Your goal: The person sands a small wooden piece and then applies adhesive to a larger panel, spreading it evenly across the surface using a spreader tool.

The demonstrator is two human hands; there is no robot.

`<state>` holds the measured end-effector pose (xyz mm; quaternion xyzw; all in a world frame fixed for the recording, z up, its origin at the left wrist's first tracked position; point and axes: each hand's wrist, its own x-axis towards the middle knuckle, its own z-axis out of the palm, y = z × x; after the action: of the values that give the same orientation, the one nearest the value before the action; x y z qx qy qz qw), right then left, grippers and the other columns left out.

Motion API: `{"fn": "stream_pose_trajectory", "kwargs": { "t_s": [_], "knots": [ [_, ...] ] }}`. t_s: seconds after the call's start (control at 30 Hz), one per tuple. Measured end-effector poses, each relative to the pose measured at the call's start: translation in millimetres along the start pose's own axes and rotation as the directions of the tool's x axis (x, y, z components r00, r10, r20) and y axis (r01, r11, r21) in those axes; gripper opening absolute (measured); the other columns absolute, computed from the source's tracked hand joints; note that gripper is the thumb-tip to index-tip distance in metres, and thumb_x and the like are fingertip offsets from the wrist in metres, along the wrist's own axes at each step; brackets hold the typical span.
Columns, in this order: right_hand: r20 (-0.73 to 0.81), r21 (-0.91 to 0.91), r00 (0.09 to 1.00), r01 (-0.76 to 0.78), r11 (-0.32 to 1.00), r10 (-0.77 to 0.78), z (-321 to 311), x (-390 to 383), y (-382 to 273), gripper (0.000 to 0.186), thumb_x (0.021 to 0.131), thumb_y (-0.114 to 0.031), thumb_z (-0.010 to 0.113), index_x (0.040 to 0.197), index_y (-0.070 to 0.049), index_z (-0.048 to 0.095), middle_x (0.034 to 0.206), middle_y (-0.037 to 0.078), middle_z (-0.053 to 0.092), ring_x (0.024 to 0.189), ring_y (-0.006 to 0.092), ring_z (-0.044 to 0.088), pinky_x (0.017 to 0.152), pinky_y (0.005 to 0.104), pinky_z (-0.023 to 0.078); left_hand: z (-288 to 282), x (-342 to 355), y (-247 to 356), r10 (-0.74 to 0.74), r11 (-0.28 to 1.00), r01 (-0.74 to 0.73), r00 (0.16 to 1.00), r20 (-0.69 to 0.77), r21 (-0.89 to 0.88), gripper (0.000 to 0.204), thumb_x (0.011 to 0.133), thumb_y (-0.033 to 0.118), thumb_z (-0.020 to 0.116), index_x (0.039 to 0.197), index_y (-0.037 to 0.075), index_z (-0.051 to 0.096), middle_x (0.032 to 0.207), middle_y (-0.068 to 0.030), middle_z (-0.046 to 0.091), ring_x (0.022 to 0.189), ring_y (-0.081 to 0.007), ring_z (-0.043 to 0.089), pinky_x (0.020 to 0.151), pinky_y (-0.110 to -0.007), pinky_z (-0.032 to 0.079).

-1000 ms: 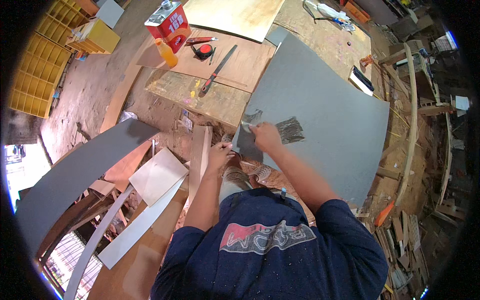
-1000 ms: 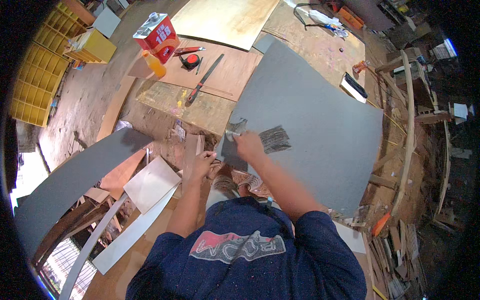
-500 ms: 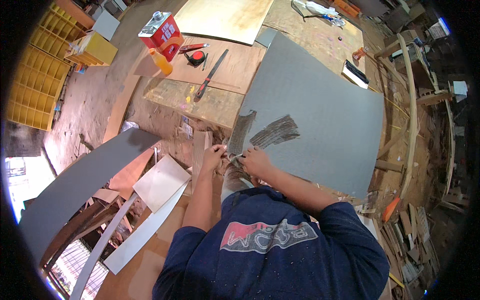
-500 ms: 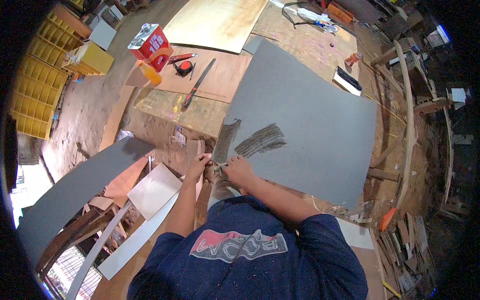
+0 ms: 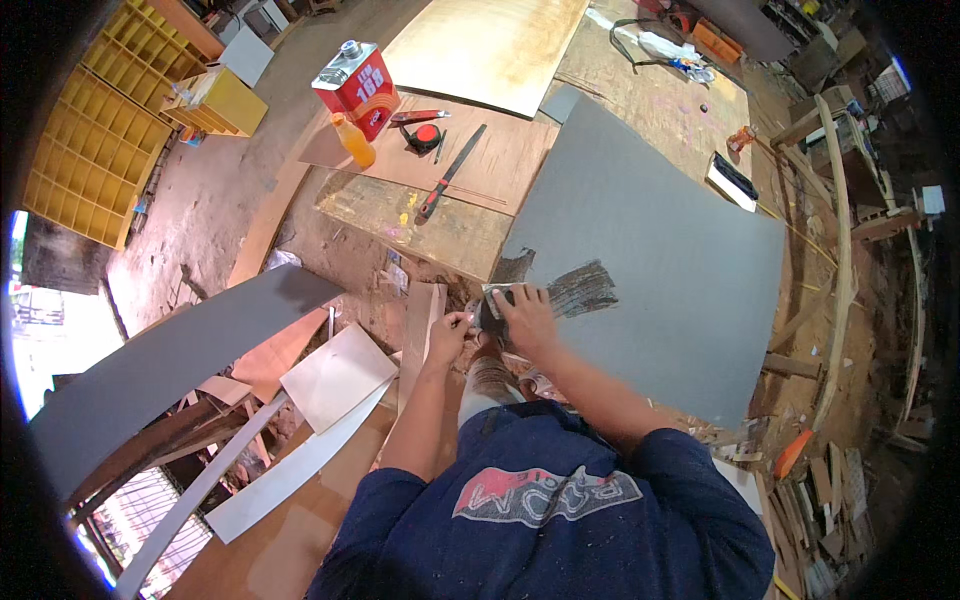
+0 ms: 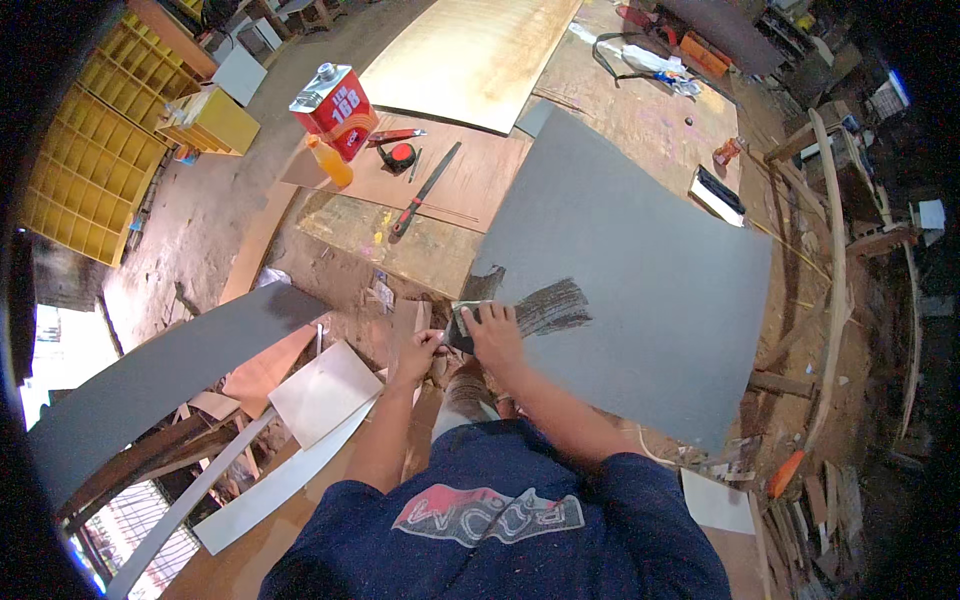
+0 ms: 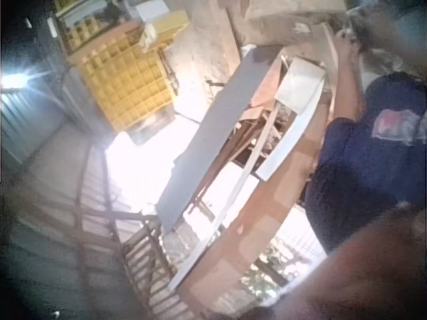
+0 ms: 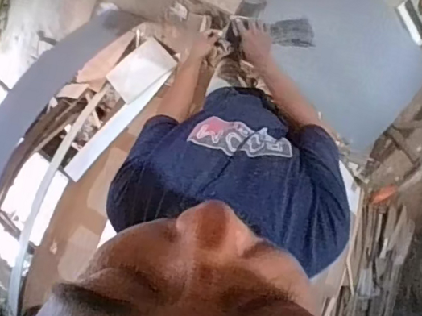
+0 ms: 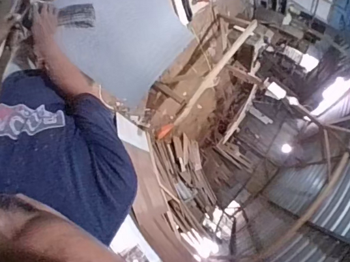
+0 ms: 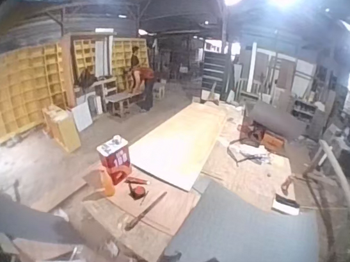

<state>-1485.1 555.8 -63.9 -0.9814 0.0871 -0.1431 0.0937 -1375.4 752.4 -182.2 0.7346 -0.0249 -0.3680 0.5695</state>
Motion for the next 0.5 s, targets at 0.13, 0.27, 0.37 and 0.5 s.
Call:
{"fn": "stream_pose_trajectory", "kwargs": {
  "t_s": [0.13,0.27,0.37,0.5],
  "knots": [
    [0.083,0.079,0.996,-0.038,0.996,0.031,12.0,-14.3,-12.3,0.037,0.087,-0.017,0.061,0.122,-0.019,0.073,0.107,0.01,0.061,0.11,0.0295,0.056,0.09,0.0462,0.045,24.0,-15.8,31.4,0.075,0.989,-0.071,0.997,-0.034,0.126,0.016,0.099,0.012,0.066,0.104,-0.001,0.075,0.088,-0.0061,0.074,0.075,-0.0093,0.069,0.066,-0.026,0.053],
    [0.244,0.285,0.97,-0.09,0.954,0.018,-9.9,1.8,-13.6,0.04,0.085,-0.013,0.062,0.123,-0.018,0.072,0.11,0.01,0.064,0.108,0.031,0.059,0.089,0.0467,0.046,15.0,-20.9,23.2,0.037,0.994,-0.041,0.999,-0.039,-0.106,0.02,0.101,0.016,0.067,0.105,-0.002,0.072,0.09,-0.0061,0.072,0.078,-0.0113,0.068,0.069,-0.027,0.055],
    [0.205,0.222,0.968,-0.187,0.957,0.141,-10.6,20.8,18.8,0.041,0.084,-0.01,0.062,0.123,-0.018,0.072,0.109,0.011,0.067,0.105,0.0334,0.062,0.089,0.0471,0.048,12.3,-14.6,10.7,0.001,0.994,-0.004,1.0,-0.029,-0.11,0.019,0.102,0.016,0.067,0.105,-0.002,0.071,0.091,-0.0058,0.071,0.078,-0.0117,0.068,0.072,-0.028,0.056],
    [0.277,0.153,0.952,-0.175,0.973,0.128,-0.4,24.3,31.6,0.038,0.082,-0.01,0.062,0.118,-0.014,0.073,0.099,0.013,0.07,0.1,0.0355,0.065,0.087,0.048,0.05,17.4,-12.4,21.1,-0.049,0.984,0.049,0.999,0.003,-0.172,0.02,0.103,0.018,0.065,0.103,-0.001,0.07,0.089,-0.0051,0.071,0.076,-0.0121,0.067,0.072,-0.028,0.056]
  ]
}}
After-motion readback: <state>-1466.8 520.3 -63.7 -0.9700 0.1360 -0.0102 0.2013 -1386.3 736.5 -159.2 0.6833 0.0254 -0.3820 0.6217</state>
